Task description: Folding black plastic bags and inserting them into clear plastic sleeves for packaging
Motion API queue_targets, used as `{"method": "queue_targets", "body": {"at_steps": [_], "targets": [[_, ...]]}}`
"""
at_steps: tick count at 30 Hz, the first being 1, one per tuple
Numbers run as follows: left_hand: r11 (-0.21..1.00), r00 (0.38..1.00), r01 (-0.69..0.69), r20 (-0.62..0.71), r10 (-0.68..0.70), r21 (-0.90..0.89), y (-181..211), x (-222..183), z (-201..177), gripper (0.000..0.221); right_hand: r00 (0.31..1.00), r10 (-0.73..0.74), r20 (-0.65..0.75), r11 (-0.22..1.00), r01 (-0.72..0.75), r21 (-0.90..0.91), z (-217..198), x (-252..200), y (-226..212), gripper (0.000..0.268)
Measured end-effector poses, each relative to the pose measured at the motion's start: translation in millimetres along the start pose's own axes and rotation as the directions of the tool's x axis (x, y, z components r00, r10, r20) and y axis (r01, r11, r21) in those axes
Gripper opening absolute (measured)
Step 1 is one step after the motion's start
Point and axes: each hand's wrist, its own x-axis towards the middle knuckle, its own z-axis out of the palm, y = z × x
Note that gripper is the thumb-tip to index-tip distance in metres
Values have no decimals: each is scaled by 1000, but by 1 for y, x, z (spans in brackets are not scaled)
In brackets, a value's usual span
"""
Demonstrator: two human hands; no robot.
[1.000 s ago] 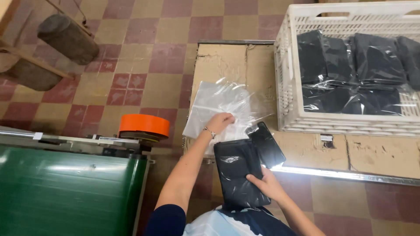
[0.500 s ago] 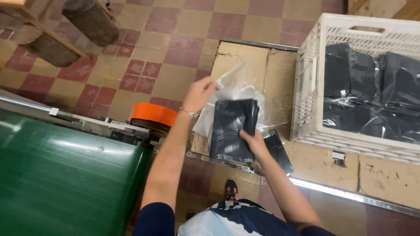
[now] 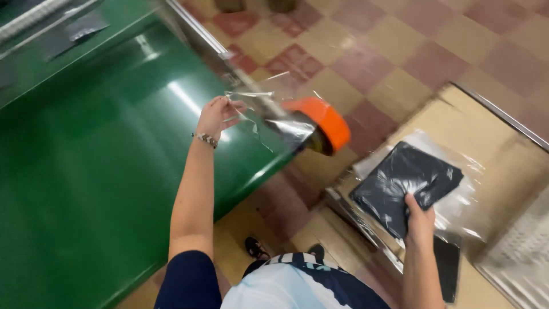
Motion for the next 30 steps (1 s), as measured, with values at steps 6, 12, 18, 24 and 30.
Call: {"method": "queue_targets", "body": {"at_steps": [6, 12, 18, 24, 30], "targets": [[983, 955, -179, -248, 166, -33, 20, 49, -180, 9, 887, 223, 405, 972, -169, -164, 153, -177, -86, 73], [316, 577, -740, 318, 753, 594, 56, -18, -237, 27, 626, 331, 706, 939, -296, -178, 322, -269, -40, 38], [-449, 304, -627, 730, 612, 637, 2, -63, -268, 16, 532, 290, 795, 935, -335, -117, 441, -299, 14, 33], [-521, 396, -491, 712, 581, 698, -104, -34, -356, 15, 663, 276, 696, 961, -203, -188, 422, -296, -21, 30], [-101, 922, -350, 362, 135, 931, -117, -61, -360, 69, 692, 224, 687, 957, -24, -288, 350, -246, -45, 25]]}}
